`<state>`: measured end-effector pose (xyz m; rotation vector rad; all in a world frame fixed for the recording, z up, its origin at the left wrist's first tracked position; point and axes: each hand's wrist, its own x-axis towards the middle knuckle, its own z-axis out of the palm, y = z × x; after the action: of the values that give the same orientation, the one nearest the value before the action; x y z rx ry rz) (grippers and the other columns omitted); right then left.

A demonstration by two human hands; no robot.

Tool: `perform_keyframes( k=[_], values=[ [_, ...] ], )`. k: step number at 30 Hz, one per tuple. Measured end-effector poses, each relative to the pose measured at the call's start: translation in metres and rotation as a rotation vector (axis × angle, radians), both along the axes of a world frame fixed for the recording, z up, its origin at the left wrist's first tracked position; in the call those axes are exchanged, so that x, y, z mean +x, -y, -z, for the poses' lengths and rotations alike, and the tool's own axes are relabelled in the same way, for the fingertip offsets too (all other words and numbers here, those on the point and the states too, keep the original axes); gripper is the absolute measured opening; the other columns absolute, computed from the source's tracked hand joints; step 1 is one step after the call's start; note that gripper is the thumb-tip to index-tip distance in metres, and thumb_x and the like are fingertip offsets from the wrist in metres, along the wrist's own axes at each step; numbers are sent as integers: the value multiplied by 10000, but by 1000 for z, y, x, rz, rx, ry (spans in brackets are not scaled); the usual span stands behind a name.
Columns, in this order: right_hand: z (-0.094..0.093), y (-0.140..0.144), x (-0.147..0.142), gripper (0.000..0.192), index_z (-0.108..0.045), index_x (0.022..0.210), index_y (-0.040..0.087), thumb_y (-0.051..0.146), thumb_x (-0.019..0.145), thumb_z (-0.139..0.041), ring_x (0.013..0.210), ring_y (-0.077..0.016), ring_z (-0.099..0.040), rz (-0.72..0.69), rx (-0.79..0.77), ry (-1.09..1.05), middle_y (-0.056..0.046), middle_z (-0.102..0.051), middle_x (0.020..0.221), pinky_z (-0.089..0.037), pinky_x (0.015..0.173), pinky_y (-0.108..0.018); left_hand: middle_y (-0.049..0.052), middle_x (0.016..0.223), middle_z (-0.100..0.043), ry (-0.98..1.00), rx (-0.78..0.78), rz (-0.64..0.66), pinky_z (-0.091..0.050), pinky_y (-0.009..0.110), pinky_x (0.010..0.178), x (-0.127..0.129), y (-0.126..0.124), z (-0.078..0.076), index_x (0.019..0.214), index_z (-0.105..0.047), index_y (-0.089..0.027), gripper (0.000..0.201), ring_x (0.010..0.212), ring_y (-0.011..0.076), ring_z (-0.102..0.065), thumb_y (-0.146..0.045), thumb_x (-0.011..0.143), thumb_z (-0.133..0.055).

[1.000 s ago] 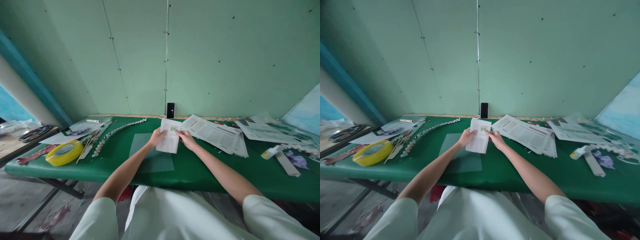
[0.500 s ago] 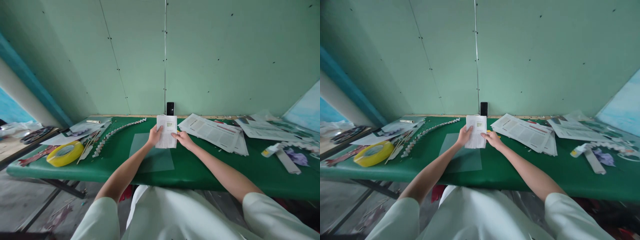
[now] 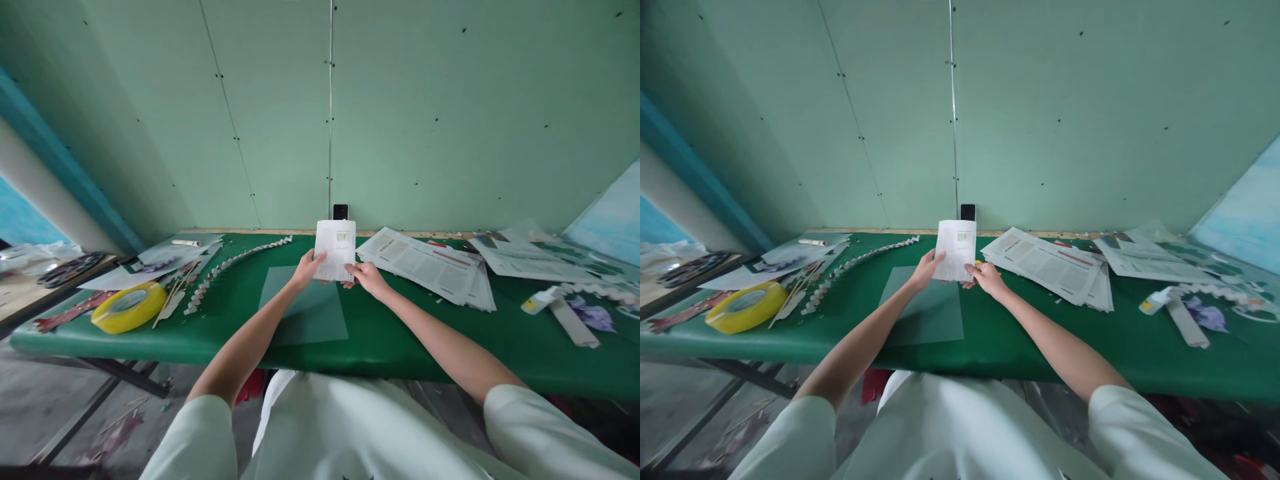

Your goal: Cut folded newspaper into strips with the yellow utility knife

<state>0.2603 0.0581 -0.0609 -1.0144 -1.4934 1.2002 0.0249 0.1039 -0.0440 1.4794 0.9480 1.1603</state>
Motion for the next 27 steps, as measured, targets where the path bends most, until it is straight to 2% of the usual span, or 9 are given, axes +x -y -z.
perform_keyframes(
  k=[2, 3, 8, 14, 20, 27],
  values=[
    [1, -1, 1, 558, -828, 816, 207, 764, 842, -852, 708, -342, -812, 17, -17, -23, -138, -835, 810, -702, 699, -475, 127, 976, -811, -42, -32, 117, -575, 316, 497, 0, 4, 0, 1374, -537, -167, 787, 594, 237, -762, -668, 879, -887],
    [2, -2, 2, 540, -829, 834, 203, 742, 852, -858, 705, -331, -810, 23, -28, -37, -137, -836, 814, -703, 693, -462, 126, 983, -812, -48, -17, 135, -562, 302, 471, 0, 5, 0, 1396, -508, -168, 802, 561, 224, -753, -633, 877, -904],
    [3, -1, 2, 499, -826, 892, 184, 681, 877, -872, 716, -268, -809, -25, -93, -115, -127, -843, 837, -701, 688, -381, 80, 907, -798, -53, 52, 96, -528, 268, 420, 1, 8, -1, 1306, -510, -167, 671, 487, 183, -716, -586, 922, -867],
    [-2, 0, 4, 453, -841, 982, 152, 541, 802, -988, 795, -288, -838, -121, -114, -97, -169, -857, 899, -718, 740, -386, 31, 815, -769, -43, 108, 72, -495, 262, 410, 1, 9, -7, 1271, -513, -181, 661, 456, 160, -672, -624, 915, -850],
    [0, -2, 3, 474, -833, 910, 156, 602, 809, -959, 757, -299, -834, -116, -86, -77, -175, -848, 868, -716, 720, -413, -25, 744, -697, -81, 125, 22, -352, 232, 341, -1, 13, -9, 1244, -535, -196, 601, 346, 97, -530, -630, 935, -814],
    [2, -7, 10, 523, -804, 819, 207, 725, 835, -872, 767, -329, -816, -37, -37, -77, -119, -827, 803, -697, 761, -483, 18, 784, -710, -155, 146, 116, -369, 257, 343, -1, 15, -9, 1362, -550, -171, 685, 342, 86, -477, -642, 940, -814]
  ],
)
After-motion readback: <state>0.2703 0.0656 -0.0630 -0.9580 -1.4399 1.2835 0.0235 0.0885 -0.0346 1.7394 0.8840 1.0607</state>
